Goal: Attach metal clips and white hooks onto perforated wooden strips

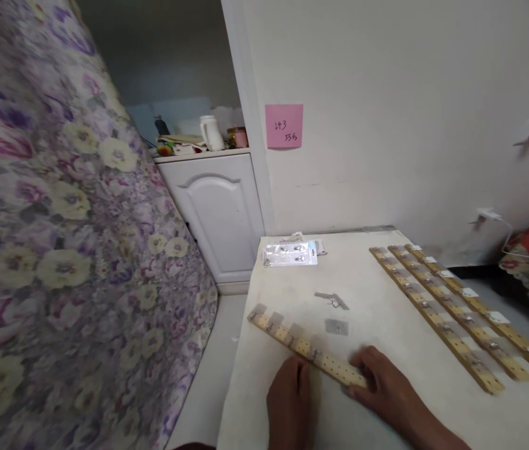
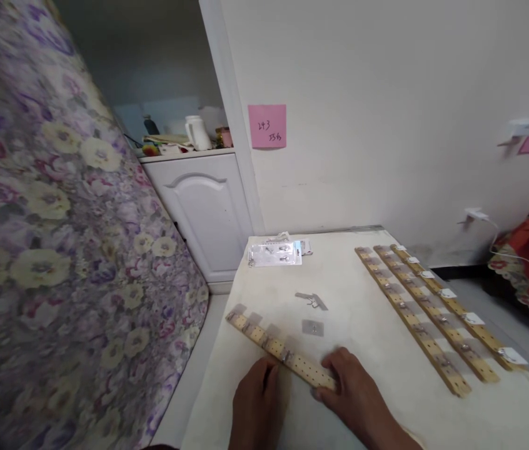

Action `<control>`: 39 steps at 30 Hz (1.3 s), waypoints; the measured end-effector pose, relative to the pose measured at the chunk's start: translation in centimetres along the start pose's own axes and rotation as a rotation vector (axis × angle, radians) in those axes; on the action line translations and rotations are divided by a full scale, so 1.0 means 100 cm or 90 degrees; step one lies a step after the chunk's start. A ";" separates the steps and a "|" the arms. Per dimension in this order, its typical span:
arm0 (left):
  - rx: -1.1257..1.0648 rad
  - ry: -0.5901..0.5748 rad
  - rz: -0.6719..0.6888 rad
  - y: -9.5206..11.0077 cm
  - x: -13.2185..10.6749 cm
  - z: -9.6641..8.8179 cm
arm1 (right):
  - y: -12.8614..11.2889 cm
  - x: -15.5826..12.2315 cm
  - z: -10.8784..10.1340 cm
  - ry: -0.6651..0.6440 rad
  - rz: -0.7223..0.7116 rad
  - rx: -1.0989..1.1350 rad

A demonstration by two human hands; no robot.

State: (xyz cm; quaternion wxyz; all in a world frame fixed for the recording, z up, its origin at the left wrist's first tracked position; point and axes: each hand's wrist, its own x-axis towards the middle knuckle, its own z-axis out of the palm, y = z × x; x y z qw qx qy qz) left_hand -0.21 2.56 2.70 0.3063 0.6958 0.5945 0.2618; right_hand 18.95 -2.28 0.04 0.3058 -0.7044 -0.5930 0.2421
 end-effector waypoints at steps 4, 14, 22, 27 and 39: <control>0.005 -0.005 0.000 0.000 -0.003 -0.002 | 0.001 -0.015 -0.003 -0.009 -0.009 -0.041; 0.051 -0.031 0.033 -0.017 -0.001 0.001 | -0.015 -0.015 0.015 0.045 0.045 -0.063; 0.050 -0.039 0.052 -0.022 0.003 0.002 | -0.047 0.005 0.043 0.131 0.062 -0.096; 0.041 -0.052 0.048 -0.020 0.004 0.000 | -0.047 0.003 0.056 0.132 0.054 -0.095; 0.060 -0.063 0.012 -0.020 0.005 0.000 | 0.015 0.064 -0.004 0.186 0.003 0.075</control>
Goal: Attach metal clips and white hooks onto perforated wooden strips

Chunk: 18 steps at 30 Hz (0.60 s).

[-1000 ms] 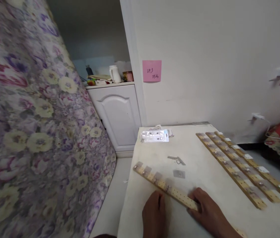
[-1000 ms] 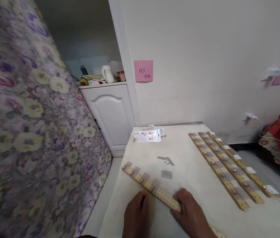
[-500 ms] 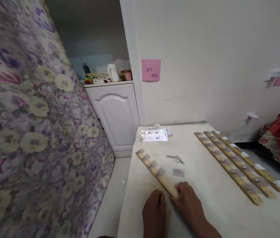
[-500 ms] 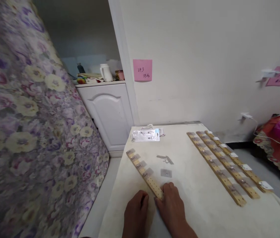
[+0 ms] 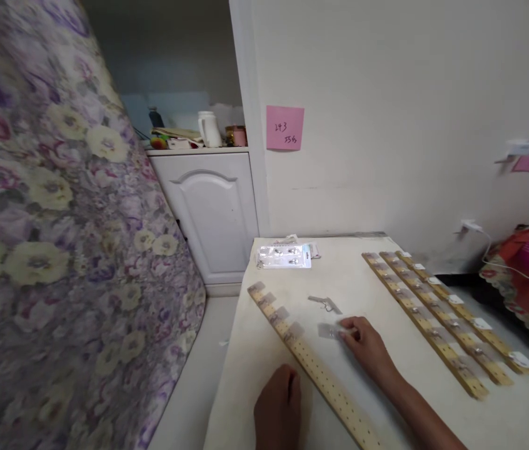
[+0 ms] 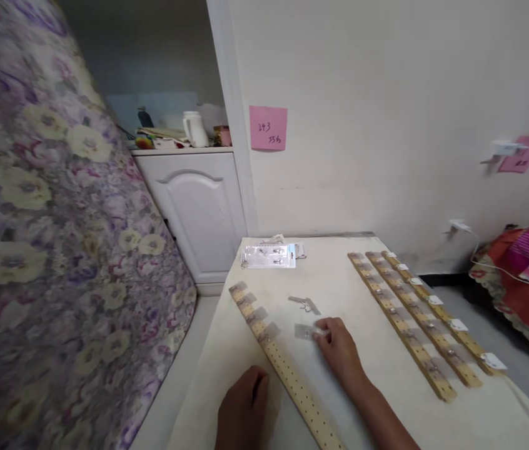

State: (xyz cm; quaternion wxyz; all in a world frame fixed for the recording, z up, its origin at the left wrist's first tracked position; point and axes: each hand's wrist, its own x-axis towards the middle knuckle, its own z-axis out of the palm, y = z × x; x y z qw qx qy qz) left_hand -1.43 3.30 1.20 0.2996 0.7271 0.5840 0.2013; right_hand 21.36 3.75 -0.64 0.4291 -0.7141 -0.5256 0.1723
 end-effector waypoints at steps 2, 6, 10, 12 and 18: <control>-0.005 -0.007 -0.009 0.001 0.002 0.001 | 0.005 0.008 0.004 -0.034 0.004 0.015; -0.087 0.005 -0.006 0.000 0.005 0.007 | 0.007 0.006 0.008 -0.057 0.005 0.065; -0.275 -0.012 -0.018 0.003 0.007 0.015 | -0.004 -0.008 0.000 -0.072 -0.039 0.168; -0.398 -0.034 -0.044 0.007 0.007 0.018 | -0.013 -0.013 -0.003 -0.083 -0.109 0.194; -0.746 -0.062 -0.109 0.015 0.007 0.018 | -0.031 -0.017 0.004 -0.155 -0.292 0.129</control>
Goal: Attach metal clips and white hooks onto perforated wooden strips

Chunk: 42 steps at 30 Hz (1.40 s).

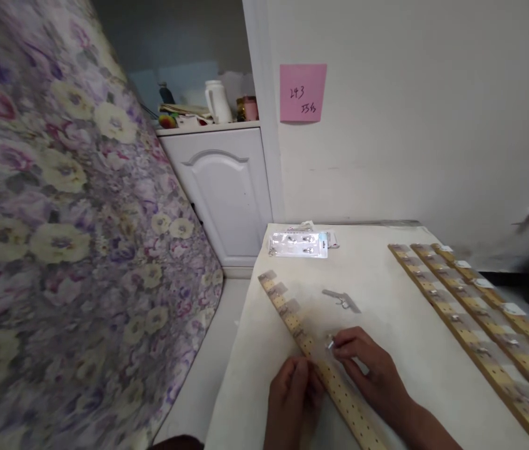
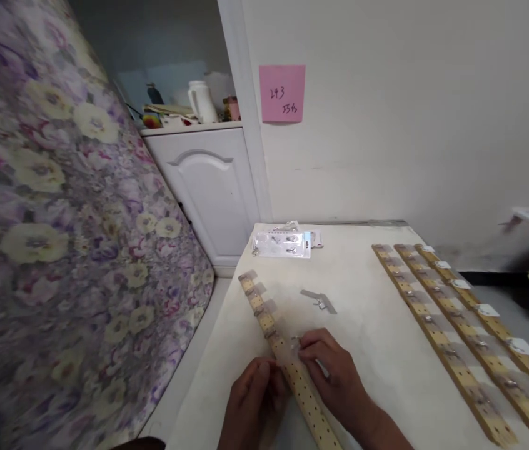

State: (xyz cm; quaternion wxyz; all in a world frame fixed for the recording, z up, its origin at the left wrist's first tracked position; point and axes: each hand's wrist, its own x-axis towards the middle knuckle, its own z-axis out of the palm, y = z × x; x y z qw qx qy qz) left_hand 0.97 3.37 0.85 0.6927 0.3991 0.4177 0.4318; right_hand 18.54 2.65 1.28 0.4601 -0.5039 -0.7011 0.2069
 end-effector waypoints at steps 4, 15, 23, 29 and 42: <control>-0.046 0.034 -0.042 0.002 0.001 -0.005 | 0.000 0.001 0.009 -0.082 -0.056 -0.033; 0.237 0.055 -0.034 0.010 0.002 -0.012 | -0.008 0.026 -0.002 -0.082 0.190 0.165; 0.360 0.058 0.027 0.018 -0.001 -0.007 | -0.007 0.030 0.008 -0.268 0.291 0.342; 0.345 0.036 0.056 0.015 0.000 -0.006 | -0.005 0.015 0.006 -0.298 0.333 0.410; 0.562 0.081 0.089 0.005 -0.010 -0.001 | 0.020 0.007 0.018 -0.052 0.397 0.461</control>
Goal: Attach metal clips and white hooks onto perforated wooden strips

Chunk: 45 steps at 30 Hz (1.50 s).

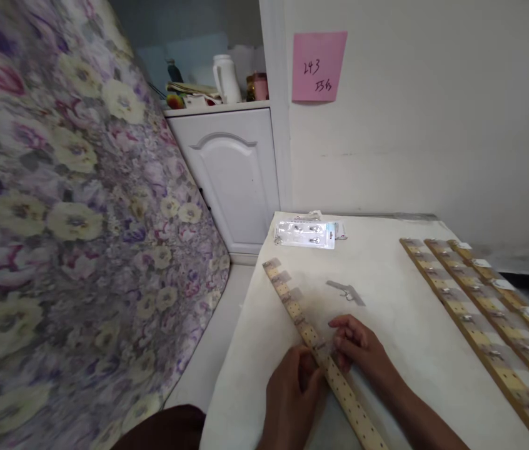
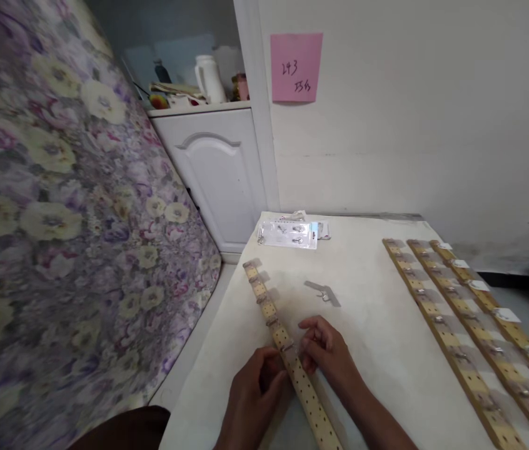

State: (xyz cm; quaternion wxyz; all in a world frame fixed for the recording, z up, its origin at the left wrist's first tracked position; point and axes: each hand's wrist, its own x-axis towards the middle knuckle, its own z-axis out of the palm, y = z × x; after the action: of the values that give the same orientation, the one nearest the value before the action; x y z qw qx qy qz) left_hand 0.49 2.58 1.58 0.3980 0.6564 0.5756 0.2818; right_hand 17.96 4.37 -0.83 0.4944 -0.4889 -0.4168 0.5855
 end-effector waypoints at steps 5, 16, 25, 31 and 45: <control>0.040 0.012 -0.028 -0.002 0.005 0.004 | 0.000 0.002 0.006 0.003 -0.007 -0.032; 0.017 0.011 -0.035 -0.004 0.008 0.005 | 0.003 0.006 0.007 0.005 0.006 -0.058; 0.007 0.009 -0.048 -0.007 0.009 0.006 | 0.003 0.006 0.006 -0.010 0.039 -0.077; -0.004 0.005 -0.052 -0.005 0.009 0.005 | 0.005 0.006 0.005 -0.002 0.038 -0.099; 0.029 -0.014 -0.057 0.000 0.009 0.002 | 0.008 0.006 0.004 0.016 0.034 -0.140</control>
State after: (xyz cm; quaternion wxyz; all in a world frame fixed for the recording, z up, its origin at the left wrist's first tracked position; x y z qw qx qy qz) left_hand 0.83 3.43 1.35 0.4019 0.6420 0.6059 0.2433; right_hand 17.44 4.81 -1.67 0.4274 -0.5582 -0.4590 0.5431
